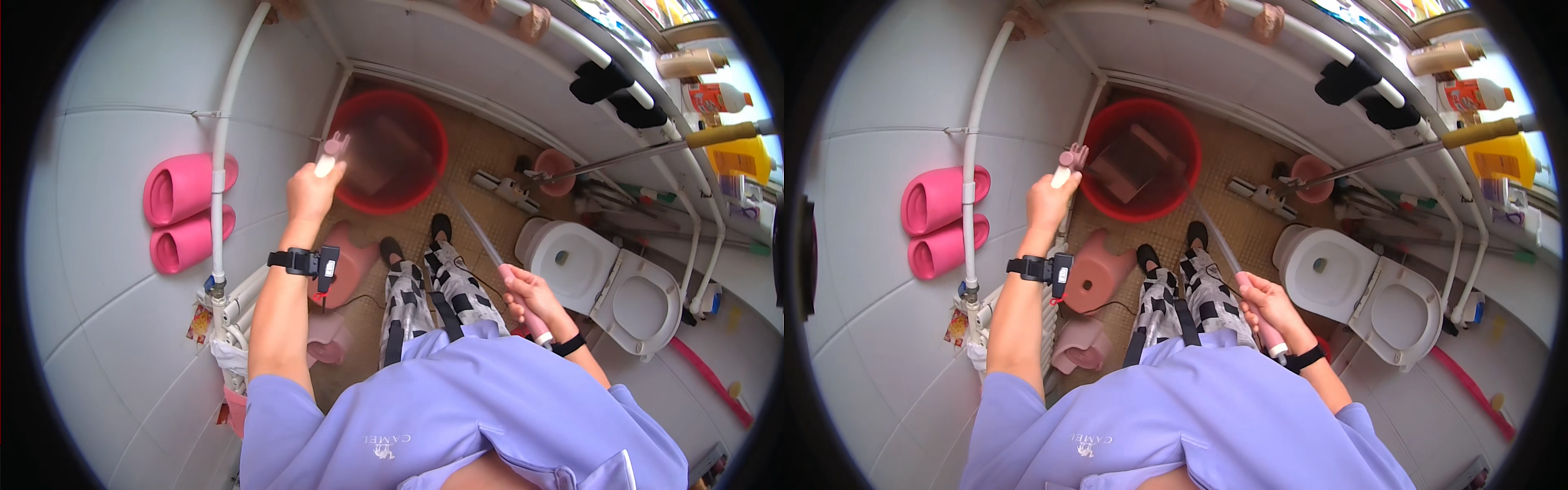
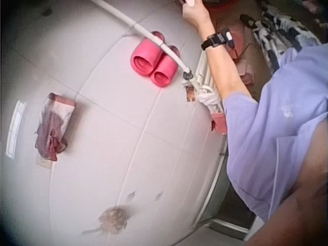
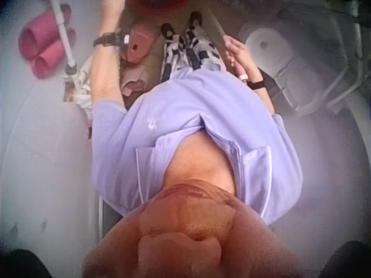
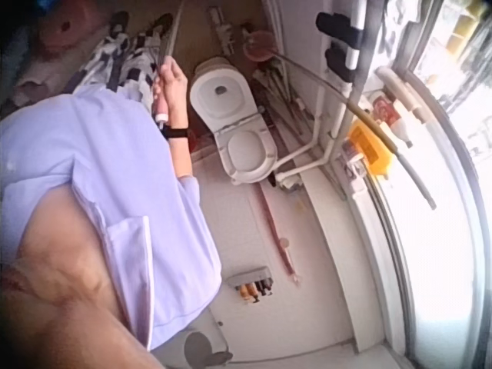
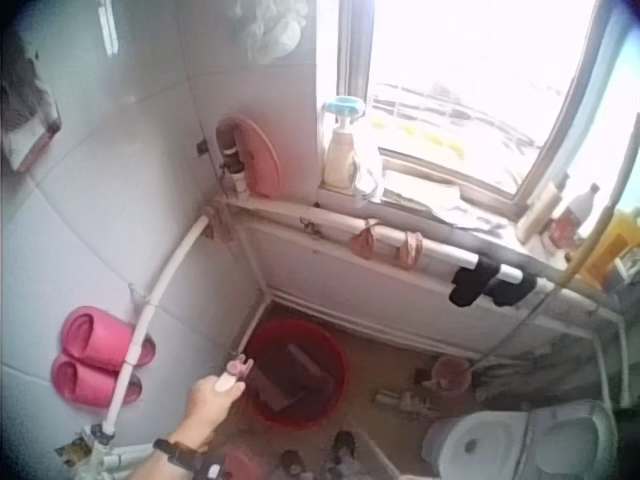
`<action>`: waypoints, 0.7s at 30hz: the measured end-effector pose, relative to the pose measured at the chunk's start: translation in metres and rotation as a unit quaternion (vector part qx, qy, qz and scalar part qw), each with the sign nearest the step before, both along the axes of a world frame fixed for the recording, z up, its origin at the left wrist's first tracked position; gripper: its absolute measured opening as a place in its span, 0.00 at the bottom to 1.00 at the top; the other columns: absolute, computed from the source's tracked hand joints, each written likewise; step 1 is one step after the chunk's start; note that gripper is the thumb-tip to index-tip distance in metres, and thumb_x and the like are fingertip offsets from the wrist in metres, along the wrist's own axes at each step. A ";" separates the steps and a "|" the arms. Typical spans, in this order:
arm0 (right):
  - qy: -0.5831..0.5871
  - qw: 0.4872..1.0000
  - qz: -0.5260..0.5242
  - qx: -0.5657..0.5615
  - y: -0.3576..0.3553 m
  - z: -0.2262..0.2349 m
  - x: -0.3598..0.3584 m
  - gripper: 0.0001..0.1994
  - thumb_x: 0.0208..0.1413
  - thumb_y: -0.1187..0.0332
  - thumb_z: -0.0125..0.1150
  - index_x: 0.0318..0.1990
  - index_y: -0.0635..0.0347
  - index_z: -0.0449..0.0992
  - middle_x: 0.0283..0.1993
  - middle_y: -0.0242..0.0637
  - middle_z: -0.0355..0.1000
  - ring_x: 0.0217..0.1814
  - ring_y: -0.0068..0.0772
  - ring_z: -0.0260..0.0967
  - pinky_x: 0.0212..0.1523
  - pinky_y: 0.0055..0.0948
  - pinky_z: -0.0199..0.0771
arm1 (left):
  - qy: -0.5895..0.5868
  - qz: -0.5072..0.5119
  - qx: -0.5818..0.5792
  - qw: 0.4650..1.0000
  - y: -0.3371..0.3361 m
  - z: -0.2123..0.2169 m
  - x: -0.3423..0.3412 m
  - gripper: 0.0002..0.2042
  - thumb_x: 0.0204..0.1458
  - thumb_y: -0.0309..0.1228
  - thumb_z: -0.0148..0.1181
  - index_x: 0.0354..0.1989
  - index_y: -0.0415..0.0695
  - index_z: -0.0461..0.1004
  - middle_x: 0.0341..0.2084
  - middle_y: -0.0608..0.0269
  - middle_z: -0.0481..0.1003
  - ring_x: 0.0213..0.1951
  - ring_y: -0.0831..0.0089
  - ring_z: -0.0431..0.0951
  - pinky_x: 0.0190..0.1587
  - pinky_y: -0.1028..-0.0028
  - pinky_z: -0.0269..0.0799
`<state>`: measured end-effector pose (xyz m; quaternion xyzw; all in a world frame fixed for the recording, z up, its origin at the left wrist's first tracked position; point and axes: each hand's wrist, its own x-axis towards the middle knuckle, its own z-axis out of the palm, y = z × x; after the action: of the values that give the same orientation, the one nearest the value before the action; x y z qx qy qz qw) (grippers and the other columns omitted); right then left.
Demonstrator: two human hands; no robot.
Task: Clean bathroom equipment and buckets using water and a cleaning tool.
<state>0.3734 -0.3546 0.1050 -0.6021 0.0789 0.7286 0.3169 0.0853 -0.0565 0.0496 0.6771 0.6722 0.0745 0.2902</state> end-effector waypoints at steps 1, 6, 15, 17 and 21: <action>0.010 1.000 -0.009 0.003 -0.004 0.002 0.008 0.21 0.61 0.67 0.51 0.61 0.55 0.62 0.23 0.29 0.65 0.14 0.17 0.58 0.12 0.18 0.61 | 0.003 0.000 -0.001 1.000 0.003 0.006 0.000 0.24 0.44 0.50 0.63 0.27 0.35 0.75 0.25 0.43 0.76 0.31 0.48 0.77 0.35 0.59 0.71; 0.014 1.000 0.007 0.010 -0.023 0.009 0.048 0.24 0.60 0.67 0.52 0.64 0.54 0.58 0.23 0.29 0.64 0.13 0.17 0.58 0.11 0.19 0.62 | 0.007 -0.023 -0.019 1.000 0.003 0.042 0.005 0.25 0.48 0.51 0.60 0.27 0.33 0.74 0.24 0.42 0.76 0.30 0.47 0.77 0.33 0.59 0.70; -0.105 0.951 0.290 0.030 -0.016 0.034 0.122 0.28 0.55 0.72 0.51 0.65 0.60 0.57 0.22 0.27 0.63 0.15 0.17 0.60 0.14 0.20 0.62 | 0.055 -0.063 0.031 0.996 -0.011 0.098 -0.014 0.20 0.51 0.45 0.60 0.26 0.37 0.70 0.10 0.67 0.65 0.11 0.79 0.64 0.14 0.76 0.59; -0.147 0.914 0.374 0.047 -0.004 0.035 0.139 0.28 0.54 0.71 0.53 0.64 0.59 0.59 0.23 0.28 0.64 0.15 0.18 0.61 0.16 0.22 0.65 | 0.055 -0.074 0.025 0.995 -0.014 0.120 -0.016 0.19 0.51 0.44 0.60 0.26 0.37 0.70 0.10 0.67 0.65 0.11 0.79 0.64 0.14 0.76 0.59; -0.254 0.777 0.563 0.122 0.032 0.039 0.165 0.27 0.49 0.72 0.56 0.60 0.64 0.63 0.32 0.47 0.74 0.20 0.35 0.71 0.29 0.32 0.74 | 0.067 -0.009 -0.071 0.995 -0.020 0.148 -0.014 0.18 0.49 0.43 0.62 0.25 0.36 0.72 0.12 0.61 0.68 0.13 0.75 0.66 0.17 0.71 0.62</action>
<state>0.5389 -0.3226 0.1441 -0.6584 -0.4469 0.6015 -0.0701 0.0710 -0.0765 0.1980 0.6639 0.6878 -0.0216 0.2929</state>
